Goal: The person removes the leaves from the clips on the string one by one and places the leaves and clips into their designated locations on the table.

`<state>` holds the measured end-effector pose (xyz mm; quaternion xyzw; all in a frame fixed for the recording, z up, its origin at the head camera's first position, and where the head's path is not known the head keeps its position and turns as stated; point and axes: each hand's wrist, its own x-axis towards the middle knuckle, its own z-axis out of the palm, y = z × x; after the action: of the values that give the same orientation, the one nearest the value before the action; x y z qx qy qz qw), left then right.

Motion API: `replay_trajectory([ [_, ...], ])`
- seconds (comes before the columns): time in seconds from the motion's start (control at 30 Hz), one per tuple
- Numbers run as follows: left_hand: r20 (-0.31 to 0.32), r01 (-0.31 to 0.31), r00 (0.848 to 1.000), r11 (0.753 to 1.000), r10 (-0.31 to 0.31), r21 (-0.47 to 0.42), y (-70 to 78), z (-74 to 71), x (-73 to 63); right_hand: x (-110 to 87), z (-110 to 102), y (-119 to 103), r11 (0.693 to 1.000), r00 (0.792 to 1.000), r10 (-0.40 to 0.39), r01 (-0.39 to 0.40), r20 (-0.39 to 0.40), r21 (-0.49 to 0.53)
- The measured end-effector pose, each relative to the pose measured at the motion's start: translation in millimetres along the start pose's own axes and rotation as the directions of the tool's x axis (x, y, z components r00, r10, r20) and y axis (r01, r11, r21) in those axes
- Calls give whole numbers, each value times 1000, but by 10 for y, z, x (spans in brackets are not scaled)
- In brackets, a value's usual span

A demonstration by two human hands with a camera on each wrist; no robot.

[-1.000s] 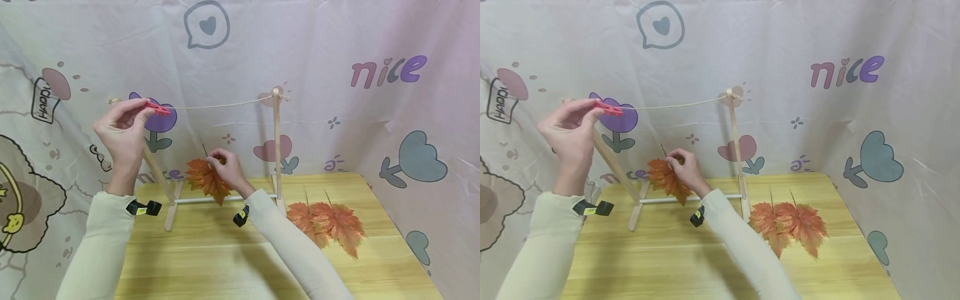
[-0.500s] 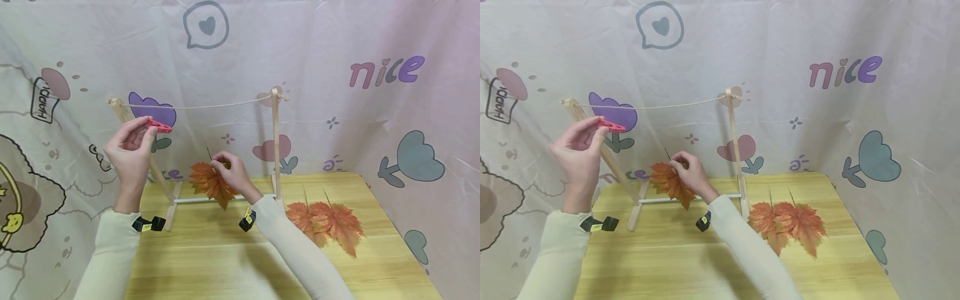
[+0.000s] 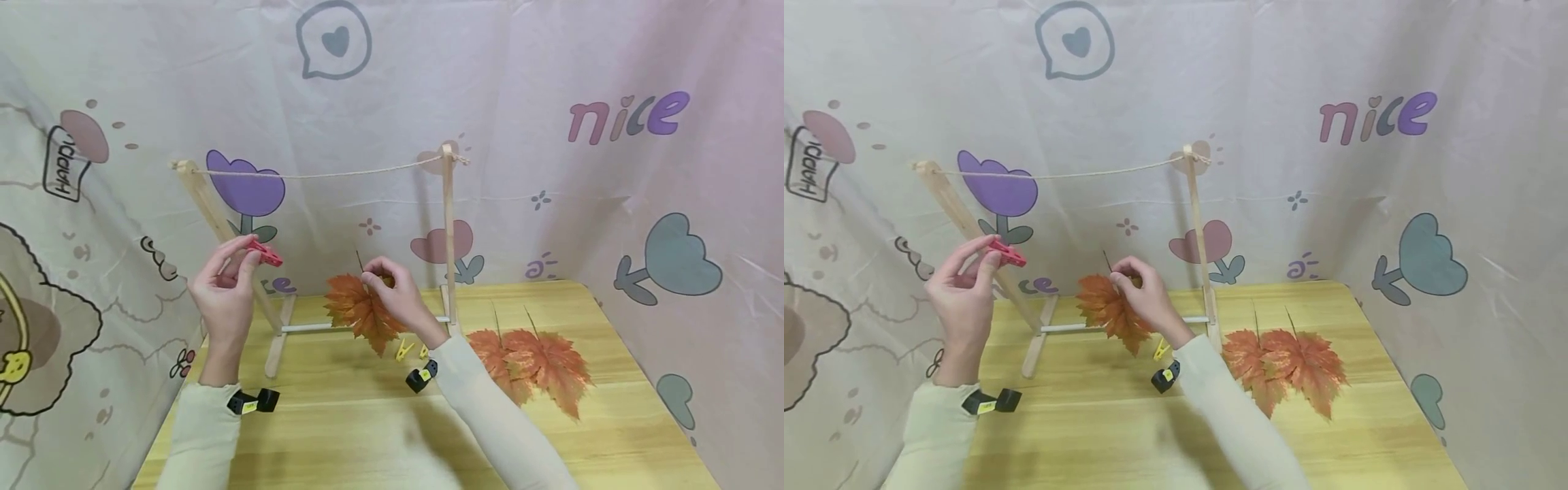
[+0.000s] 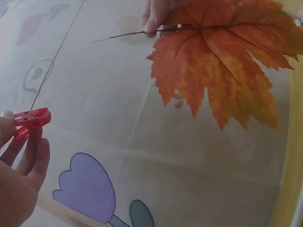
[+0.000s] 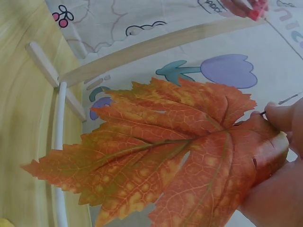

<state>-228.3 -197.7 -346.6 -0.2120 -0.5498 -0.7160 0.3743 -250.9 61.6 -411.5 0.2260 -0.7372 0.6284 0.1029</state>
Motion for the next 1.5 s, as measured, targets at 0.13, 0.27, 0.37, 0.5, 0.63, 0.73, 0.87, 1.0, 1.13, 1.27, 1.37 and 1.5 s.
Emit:
replay_trajectory([
  [0.13,3,44,999,999,-44,-23,-56,-34,-115,-77,-56,11,1000,1000,9,-9,-7,-1],
  [0.27,4,79,997,997,-79,9,-128,-72,-259,-165,-103,36,1000,1000,14,-14,-10,-5],
  [0.37,5,92,996,994,-93,59,-182,-100,-364,-227,-145,54,1000,1000,21,-21,-19,1],
  [0.5,5,123,992,987,-125,101,-248,-124,-486,-300,-209,61,1000,999,17,-17,-45,6],
  [0.63,-2,161,987,974,-163,159,-305,-144,-627,-377,-272,76,999,998,30,-31,-56,-15],
  [0.73,0,187,982,963,-190,195,-347,-164,-743,-446,-318,100,998,997,46,-48,-68,-27],
  [0.87,5,215,976,962,-219,168,-414,-183,-875,-543,-390,133,997,993,79,-81,-91,-14],
  [1.0,6,241,970,963,-244,124,-492,-193,-984,-631,-472,163,994,989,107,-108,-105,-6],
  [1.13,-4,271,962,954,-272,128,-560,-197,-1096,-703,-548,195,994,989,102,-104,-105,-15],
  [1.27,-22,312,949,935,-313,168,-614,-191,-1230,-776,-621,239,992,986,124,-127,-114,-19],
  [1.37,-35,352,935,914,-353,203,-651,-183,-1333,-835,-688,286,989,982,144,-147,-124,-13],
  [1.5,-33,384,921,897,-387,220,-708,-170,-1437,-907,-783,346,986,977,164,-167,-138,-9],
])
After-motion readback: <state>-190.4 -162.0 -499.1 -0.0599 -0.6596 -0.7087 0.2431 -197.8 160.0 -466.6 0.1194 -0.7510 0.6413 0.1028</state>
